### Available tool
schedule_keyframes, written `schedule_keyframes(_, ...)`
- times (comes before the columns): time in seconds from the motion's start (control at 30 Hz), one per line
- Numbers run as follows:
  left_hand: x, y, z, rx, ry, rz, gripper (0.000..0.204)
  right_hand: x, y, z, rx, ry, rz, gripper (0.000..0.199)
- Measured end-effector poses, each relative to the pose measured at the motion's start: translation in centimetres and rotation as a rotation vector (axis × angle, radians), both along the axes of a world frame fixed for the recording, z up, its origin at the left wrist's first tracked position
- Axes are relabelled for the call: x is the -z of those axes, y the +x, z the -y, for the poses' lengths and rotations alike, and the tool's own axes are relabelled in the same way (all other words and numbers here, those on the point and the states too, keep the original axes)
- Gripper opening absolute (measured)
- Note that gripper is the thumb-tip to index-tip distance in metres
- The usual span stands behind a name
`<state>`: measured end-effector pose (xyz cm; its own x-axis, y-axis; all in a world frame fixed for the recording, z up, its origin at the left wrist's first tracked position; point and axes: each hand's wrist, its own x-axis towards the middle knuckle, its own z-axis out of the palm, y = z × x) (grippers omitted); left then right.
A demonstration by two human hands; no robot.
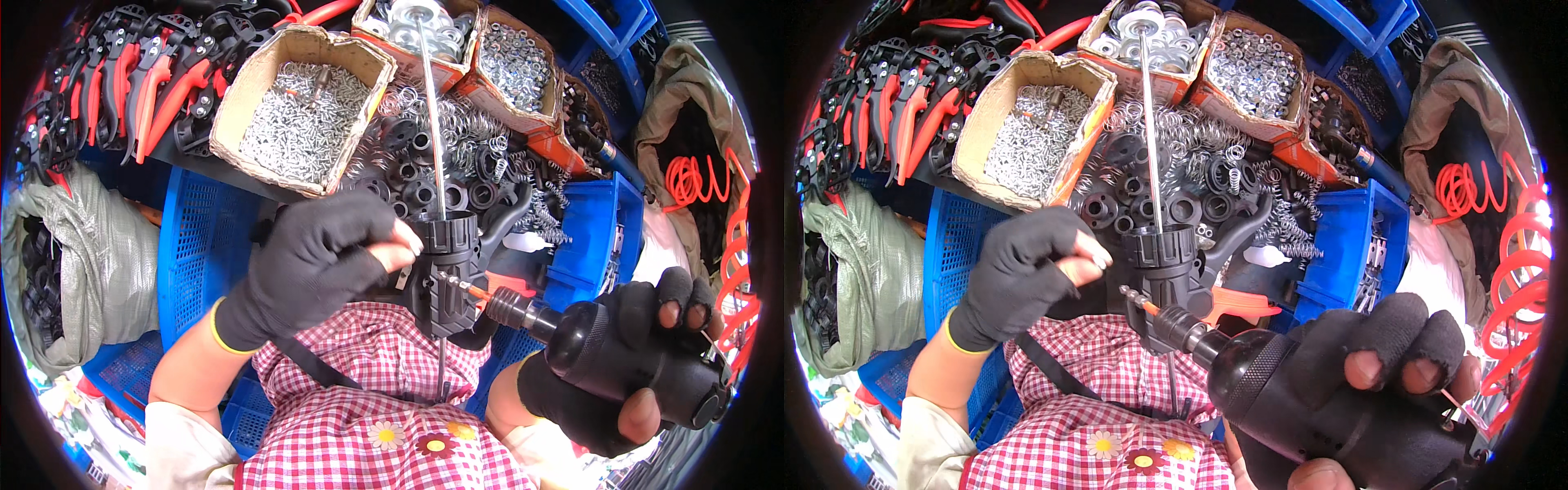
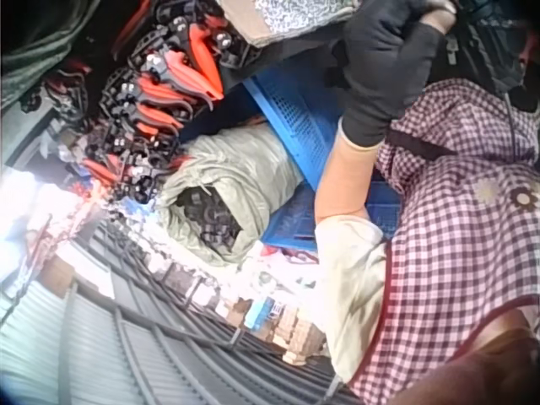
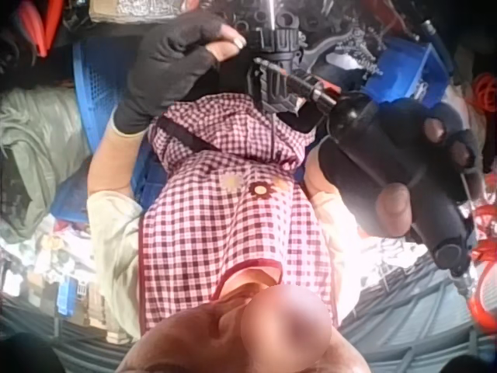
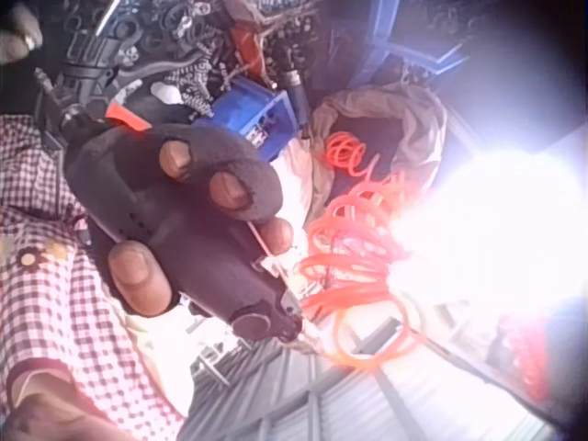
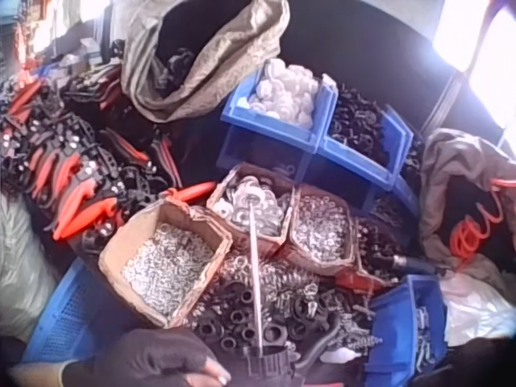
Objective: The person assembles caulking guns by connecting handles, plungers, and barrels, securing the components with pneumatic tools, and placing each finished tool into a plastic bag and storage crate.
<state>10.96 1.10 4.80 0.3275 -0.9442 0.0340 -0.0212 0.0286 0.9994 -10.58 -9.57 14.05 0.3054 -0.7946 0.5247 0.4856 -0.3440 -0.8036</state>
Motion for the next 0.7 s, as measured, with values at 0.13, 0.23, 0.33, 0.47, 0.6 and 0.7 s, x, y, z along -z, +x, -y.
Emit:
schedule_keyframes(0.13, 0.7, -1.1, 0.0, 0.072, -0.099, 0.059, 0.005, -0.4, -0.1, -0.7, -0.011, 0.079, -0.059, 0.071)
schedule_keyframes(0.23, 0.9, -1.5, 0.1, 0.067, -0.142, 0.076, 0.006, -0.4, -0.1, -0.7, -0.019, 0.117, -0.085, 0.070)
schedule_keyframes(0.33, 1.0, -1.5, 0.2, 0.068, -0.174, 0.096, 0.006, 0.1, 0.1, -0.1, -0.151, 0.082, 0.005, 0.071)
schedule_keyframes(0.47, 0.9, -1.7, 0.4, 0.077, -0.134, 0.081, 0.006, 0.1, -0.2, 0.0, -0.169, 0.069, -0.003, 0.072)
schedule_keyframes(0.6, 0.9, -1.7, 0.8, 0.090, -0.144, 0.147, 0.008, 0.1, -0.4, 0.1, -0.159, 0.119, -0.018, 0.073)
schedule_keyframes(0.7, 1.2, -1.6, 1.3, 0.094, -0.243, 0.217, 0.010, 0.2, -0.1, -0.1, -0.074, 0.112, 0.015, 0.073)
